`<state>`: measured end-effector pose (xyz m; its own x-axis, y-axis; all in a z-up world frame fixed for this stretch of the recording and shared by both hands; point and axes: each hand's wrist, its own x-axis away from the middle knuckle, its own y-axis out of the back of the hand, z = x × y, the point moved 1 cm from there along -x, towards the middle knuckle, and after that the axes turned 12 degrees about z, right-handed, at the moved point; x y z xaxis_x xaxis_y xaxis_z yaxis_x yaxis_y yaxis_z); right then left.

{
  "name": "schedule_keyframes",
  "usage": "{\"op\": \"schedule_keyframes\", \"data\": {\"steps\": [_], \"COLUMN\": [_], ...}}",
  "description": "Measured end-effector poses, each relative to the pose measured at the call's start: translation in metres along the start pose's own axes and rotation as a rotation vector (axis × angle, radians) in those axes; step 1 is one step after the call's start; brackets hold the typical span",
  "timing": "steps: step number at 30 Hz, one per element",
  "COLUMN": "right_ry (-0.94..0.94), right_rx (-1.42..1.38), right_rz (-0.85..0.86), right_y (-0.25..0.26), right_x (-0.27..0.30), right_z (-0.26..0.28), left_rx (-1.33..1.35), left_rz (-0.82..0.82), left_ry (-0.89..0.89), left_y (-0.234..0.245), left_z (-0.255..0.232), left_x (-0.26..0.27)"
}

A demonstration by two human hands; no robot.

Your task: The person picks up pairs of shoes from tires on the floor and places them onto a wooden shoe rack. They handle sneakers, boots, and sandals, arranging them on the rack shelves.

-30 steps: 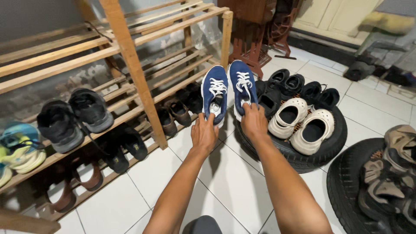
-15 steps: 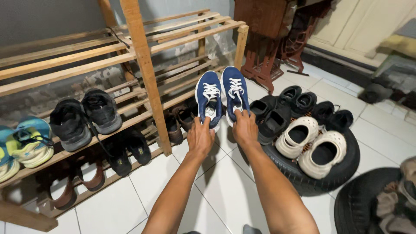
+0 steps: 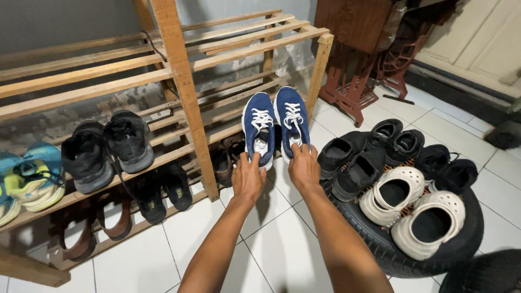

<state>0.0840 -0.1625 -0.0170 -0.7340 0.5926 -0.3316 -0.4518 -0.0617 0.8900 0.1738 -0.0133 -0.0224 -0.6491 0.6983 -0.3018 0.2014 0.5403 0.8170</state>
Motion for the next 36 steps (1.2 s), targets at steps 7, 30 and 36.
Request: {"op": "schedule_keyframes", "data": {"steps": [7,30,36], "right_ry": [0.052,0.066,-0.019], "right_rx": [-0.020,-0.088,-0.091], "right_rz": [0.015,0.044,0.141], "right_y": [-0.009,0.006,0.026], "right_x": [-0.011,-0.007,-0.002], "right_z": [-0.003,0.025,0.039], "left_rx": [-0.020,-0.074,-0.066], "left_rz": [-0.032,-0.001,0.005], "left_ry": [0.011,0.116,0.130], "left_y": [-0.008,0.028,0.035], "left_z": [0.015,0.002,-0.006], "left_x": [-0.010,0.016,0.024]}}
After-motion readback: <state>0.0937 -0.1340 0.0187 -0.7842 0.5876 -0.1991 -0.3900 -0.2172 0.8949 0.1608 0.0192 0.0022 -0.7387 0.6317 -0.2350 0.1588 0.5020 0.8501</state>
